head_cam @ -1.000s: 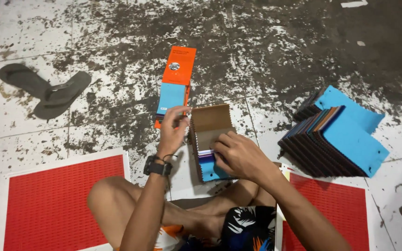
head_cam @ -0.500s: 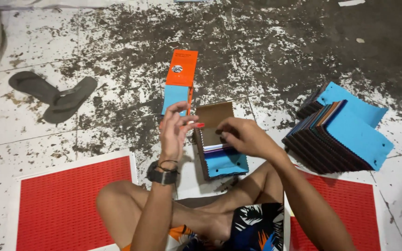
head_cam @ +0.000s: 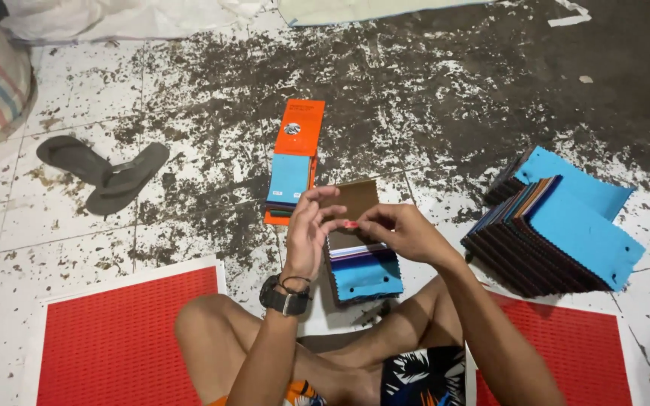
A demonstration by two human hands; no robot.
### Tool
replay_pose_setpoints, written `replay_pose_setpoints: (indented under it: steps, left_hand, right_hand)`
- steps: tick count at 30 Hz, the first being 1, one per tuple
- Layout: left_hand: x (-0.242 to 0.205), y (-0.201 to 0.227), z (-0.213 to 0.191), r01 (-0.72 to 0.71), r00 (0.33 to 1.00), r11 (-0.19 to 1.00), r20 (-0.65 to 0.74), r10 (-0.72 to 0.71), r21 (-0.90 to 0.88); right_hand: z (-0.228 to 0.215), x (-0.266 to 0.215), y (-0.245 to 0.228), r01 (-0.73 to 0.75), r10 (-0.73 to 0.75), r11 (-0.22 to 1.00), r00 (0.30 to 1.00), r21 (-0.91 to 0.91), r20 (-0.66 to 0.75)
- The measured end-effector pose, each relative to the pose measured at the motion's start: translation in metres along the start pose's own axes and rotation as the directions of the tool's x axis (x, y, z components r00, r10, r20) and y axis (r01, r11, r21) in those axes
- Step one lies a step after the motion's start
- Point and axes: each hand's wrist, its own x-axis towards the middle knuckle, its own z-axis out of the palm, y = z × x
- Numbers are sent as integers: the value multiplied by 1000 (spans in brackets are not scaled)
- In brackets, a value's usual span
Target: Organizing and aligning fabric swatches within a sample book on the floor.
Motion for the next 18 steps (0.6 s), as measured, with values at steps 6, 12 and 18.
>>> replay_pose_setpoints:
  steps: [6, 12, 18]
  left_hand:
    - [-2, 4, 2, -7, 1000, 1000, 8, 6, 26]
    - [-5, 0, 3, -62, 998, 996, 9, 62, 59]
    - [1, 12, -17, -154, 982, 894, -35, 185, 420]
  right_hand:
    - [-1, 3, 8, -8, 8, 1000, 1000, -29, 13]
    - [0, 8, 8, 15, -14, 993, 1000, -120, 8]
    - [-6, 15, 6, 73, -85, 977, 995, -200, -51]
